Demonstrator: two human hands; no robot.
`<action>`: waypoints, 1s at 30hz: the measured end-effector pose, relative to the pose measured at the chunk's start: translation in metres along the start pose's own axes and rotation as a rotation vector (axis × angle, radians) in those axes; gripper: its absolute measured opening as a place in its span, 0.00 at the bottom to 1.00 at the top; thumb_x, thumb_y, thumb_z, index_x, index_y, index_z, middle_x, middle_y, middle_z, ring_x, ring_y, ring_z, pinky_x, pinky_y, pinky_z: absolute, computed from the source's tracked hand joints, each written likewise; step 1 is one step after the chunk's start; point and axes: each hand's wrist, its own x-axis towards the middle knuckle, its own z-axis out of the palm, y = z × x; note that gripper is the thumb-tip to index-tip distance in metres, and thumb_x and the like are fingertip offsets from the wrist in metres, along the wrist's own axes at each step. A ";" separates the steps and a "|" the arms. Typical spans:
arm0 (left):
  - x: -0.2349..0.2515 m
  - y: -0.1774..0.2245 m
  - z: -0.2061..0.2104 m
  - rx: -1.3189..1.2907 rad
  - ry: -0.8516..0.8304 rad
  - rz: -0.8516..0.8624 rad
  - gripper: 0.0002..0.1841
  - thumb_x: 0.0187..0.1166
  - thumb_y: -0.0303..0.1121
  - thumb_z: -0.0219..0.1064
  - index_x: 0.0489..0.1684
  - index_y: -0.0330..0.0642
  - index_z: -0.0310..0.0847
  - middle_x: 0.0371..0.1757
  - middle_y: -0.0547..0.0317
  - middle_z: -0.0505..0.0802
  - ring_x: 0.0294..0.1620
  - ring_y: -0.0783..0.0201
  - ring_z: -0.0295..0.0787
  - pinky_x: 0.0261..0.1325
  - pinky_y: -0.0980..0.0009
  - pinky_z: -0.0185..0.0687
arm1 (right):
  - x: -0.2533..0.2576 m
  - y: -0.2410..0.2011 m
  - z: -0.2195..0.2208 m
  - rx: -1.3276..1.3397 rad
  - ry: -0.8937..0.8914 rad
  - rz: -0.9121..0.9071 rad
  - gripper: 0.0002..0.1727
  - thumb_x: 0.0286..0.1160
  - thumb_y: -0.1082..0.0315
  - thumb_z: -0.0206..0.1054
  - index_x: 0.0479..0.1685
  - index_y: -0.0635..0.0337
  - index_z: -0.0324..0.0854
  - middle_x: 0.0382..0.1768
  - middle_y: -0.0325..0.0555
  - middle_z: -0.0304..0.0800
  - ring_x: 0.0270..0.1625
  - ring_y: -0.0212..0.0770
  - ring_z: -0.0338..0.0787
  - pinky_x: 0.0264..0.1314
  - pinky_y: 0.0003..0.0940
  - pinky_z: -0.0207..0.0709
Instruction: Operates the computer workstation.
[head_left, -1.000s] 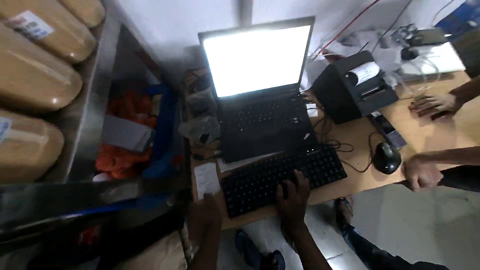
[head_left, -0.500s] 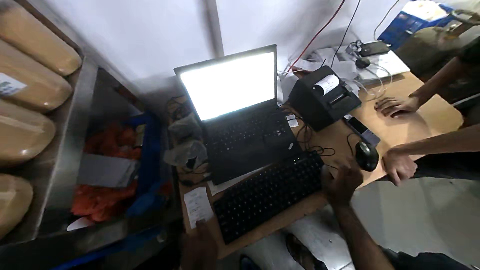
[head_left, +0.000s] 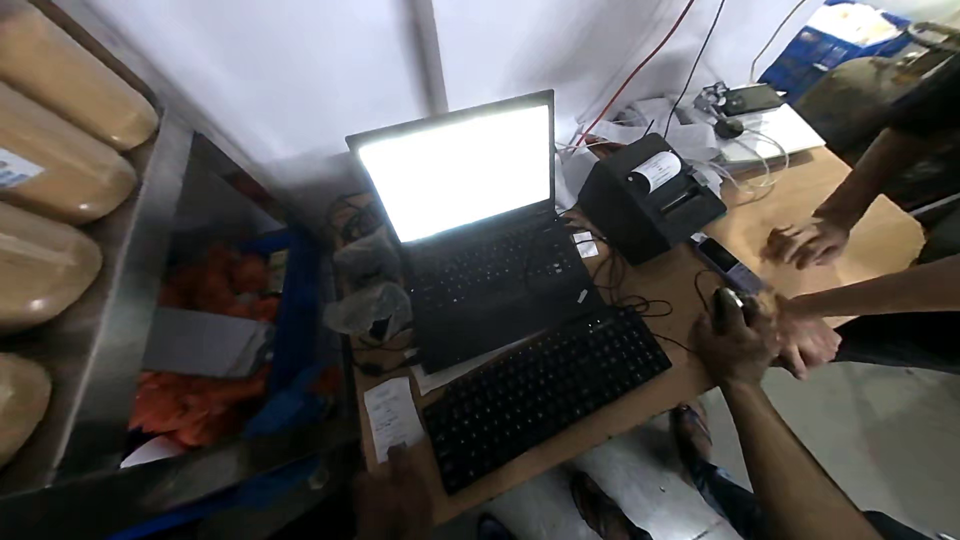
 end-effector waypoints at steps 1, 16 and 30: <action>-0.002 0.002 -0.002 0.016 -0.011 -0.012 0.39 0.89 0.60 0.52 0.83 0.31 0.67 0.70 0.33 0.87 0.70 0.39 0.86 0.70 0.40 0.80 | 0.001 0.003 0.002 -0.002 -0.018 0.009 0.28 0.76 0.57 0.64 0.74 0.60 0.82 0.76 0.72 0.76 0.78 0.76 0.75 0.77 0.74 0.66; -0.003 -0.009 0.004 0.087 -0.011 0.069 0.40 0.89 0.61 0.46 0.83 0.30 0.67 0.72 0.34 0.86 0.71 0.40 0.86 0.70 0.39 0.81 | -0.001 0.006 -0.003 0.073 -0.092 0.064 0.23 0.85 0.63 0.58 0.74 0.61 0.82 0.77 0.75 0.73 0.78 0.75 0.74 0.79 0.70 0.67; -0.004 0.009 -0.014 0.111 -0.107 -0.006 0.37 0.91 0.59 0.47 0.79 0.31 0.71 0.64 0.32 0.90 0.66 0.38 0.89 0.67 0.37 0.81 | -0.144 -0.182 -0.074 0.425 -0.490 -0.271 0.27 0.74 0.53 0.67 0.65 0.63 0.87 0.80 0.69 0.73 0.83 0.70 0.70 0.82 0.70 0.63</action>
